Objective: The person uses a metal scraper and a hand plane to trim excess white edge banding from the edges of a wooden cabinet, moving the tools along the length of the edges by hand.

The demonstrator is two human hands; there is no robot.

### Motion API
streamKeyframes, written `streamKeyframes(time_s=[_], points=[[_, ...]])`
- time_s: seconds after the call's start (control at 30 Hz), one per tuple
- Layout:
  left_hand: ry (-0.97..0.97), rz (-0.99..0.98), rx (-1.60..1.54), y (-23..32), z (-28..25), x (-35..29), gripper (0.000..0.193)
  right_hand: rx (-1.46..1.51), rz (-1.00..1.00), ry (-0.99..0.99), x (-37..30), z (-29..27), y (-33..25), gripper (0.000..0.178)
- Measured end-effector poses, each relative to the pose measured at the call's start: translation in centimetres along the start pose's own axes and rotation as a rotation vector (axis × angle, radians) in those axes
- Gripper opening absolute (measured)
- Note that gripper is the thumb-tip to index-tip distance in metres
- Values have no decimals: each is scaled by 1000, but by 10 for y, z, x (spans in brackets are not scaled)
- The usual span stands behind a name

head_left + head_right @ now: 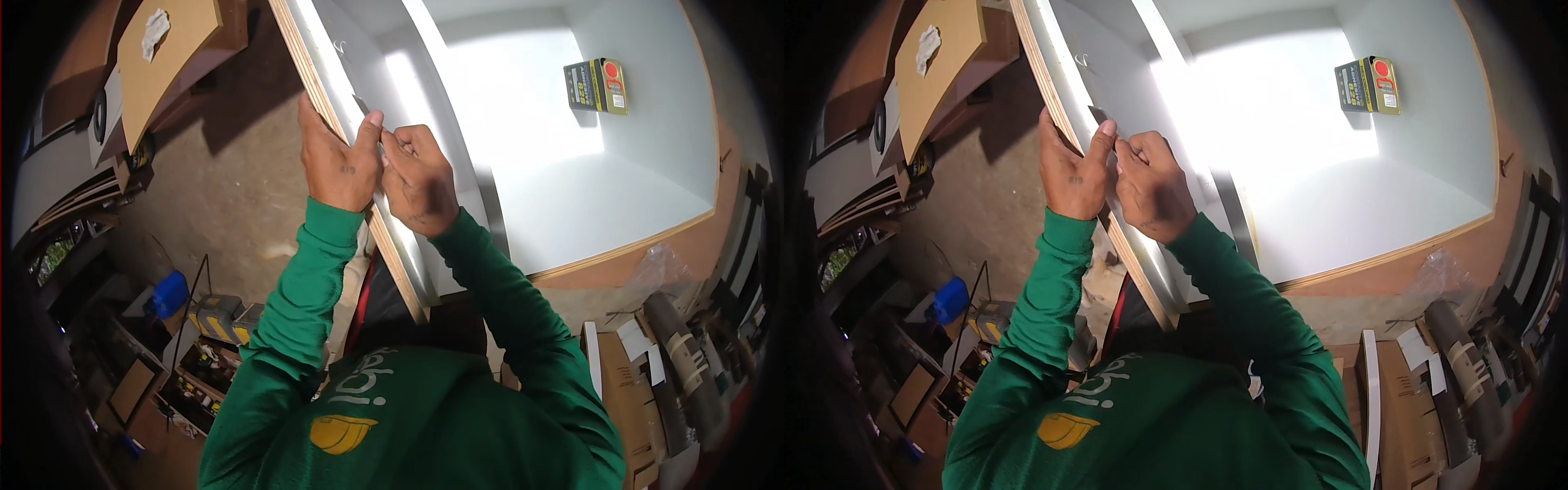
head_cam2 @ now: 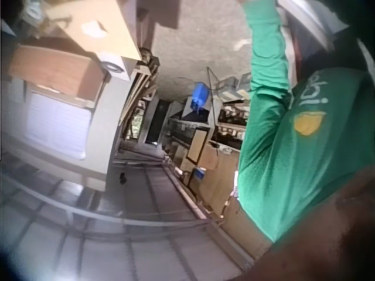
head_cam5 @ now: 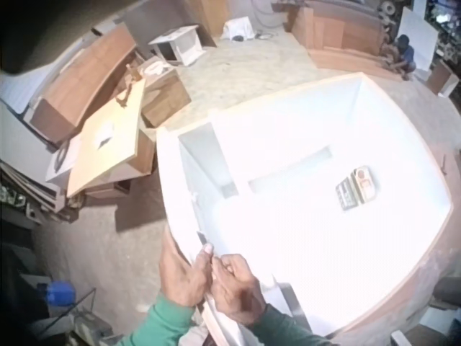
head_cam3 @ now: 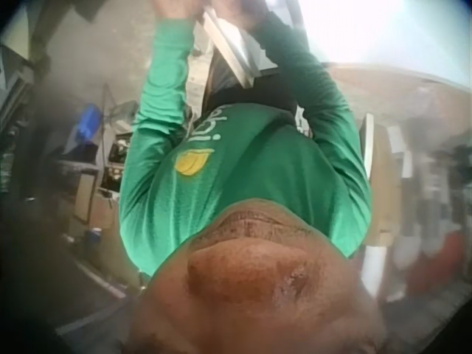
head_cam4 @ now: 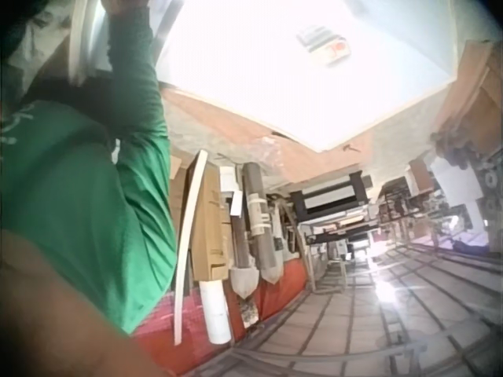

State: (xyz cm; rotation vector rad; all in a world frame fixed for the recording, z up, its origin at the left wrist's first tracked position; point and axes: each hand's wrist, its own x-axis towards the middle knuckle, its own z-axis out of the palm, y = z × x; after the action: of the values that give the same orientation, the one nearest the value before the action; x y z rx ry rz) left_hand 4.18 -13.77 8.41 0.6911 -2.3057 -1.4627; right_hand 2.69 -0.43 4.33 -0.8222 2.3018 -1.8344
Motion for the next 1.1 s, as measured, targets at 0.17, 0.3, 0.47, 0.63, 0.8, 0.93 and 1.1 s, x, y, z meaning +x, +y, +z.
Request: streamKeyframes(time_s=[0.17,0.3,0.47,0.63,0.8,0.93,1.1], points=[[56,-29,70,-2,4,8,61,44,-77,56,7,7,14,39],[0,-16,112,13,2,3,62,90,-2,21,-3,-1,5,38],[-29,45,80,5,1,-9,57,141,42,-10,-16,-9,-1,38],[16,27,93,-3,5,-1,55,138,21,-8,-8,-3,11,41],[34,10,128,0,7,1,53,145,7,41,-6,5,13,43],[40,16,140,-1,8,4,51,150,14,54,-4,11,12,41],[52,53,197,-9,8,11,46,102,-14,89,0,15,17,43]])
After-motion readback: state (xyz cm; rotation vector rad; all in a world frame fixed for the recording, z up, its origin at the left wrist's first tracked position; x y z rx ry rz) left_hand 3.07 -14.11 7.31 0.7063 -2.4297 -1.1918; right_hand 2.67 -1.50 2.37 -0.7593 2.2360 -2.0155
